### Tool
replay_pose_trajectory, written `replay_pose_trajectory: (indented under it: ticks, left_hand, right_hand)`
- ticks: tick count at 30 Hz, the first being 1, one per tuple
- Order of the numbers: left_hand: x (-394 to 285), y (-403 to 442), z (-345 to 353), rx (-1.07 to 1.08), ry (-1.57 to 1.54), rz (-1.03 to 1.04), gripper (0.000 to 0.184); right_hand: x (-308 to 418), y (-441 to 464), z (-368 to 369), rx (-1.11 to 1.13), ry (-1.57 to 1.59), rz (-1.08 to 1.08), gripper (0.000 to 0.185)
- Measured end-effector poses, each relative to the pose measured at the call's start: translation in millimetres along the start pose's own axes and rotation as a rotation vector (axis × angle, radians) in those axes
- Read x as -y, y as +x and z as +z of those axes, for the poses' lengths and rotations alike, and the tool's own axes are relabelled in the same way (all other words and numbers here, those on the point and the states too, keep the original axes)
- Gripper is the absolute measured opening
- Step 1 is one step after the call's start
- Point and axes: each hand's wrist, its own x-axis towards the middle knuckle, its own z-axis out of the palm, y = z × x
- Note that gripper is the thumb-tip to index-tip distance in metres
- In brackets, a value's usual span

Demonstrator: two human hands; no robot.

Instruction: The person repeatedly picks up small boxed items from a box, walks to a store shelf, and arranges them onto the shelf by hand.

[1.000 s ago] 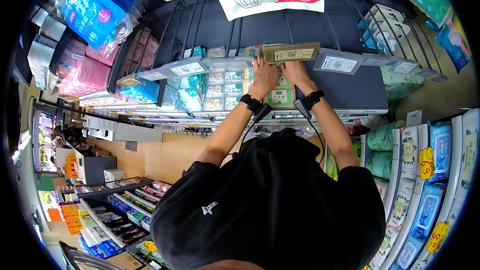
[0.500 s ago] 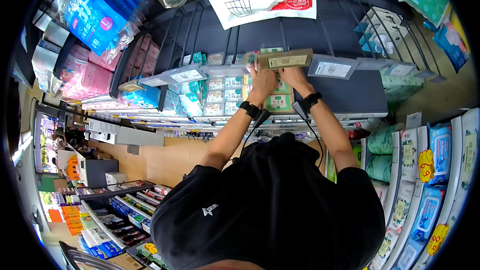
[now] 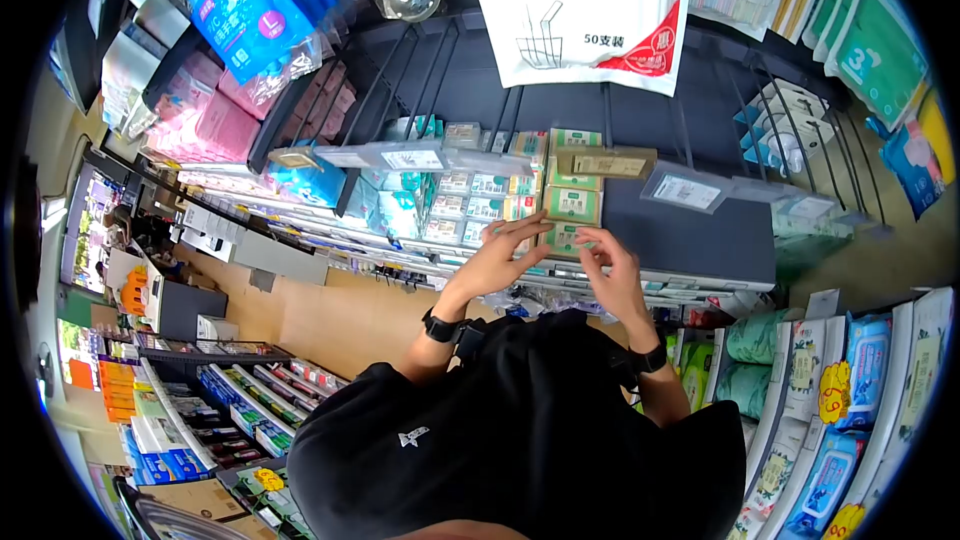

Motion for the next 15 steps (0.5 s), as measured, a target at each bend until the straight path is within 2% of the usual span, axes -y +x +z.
replay_pose_trajectory:
  ticks: [2,4,7,9,15]
  left_hand:
    - [-6,-19,-6,-0.017,-0.003,-0.069,0.048]
    - [-11,-36,-6,-0.073,-0.033,-0.032,0.047]
    - [-25,-61,-11,-0.22,-0.052,-0.086,0.045]
    - [-33,-75,-14,-0.239,-0.06,-0.099,0.045]
    - [-52,-124,-17,-0.237,-0.074,-0.045,0.043]
  right_hand:
    - [2,-20,-2,-0.089,0.011,-0.021,0.032]
    - [15,-38,-2,-0.096,0.026,-0.008,0.034]
    - [32,-61,2,-0.088,0.115,0.043,0.035]
    - [41,-73,6,-0.081,0.236,0.025,0.036]
    - [70,-118,27,-0.096,0.199,-0.002,0.036]
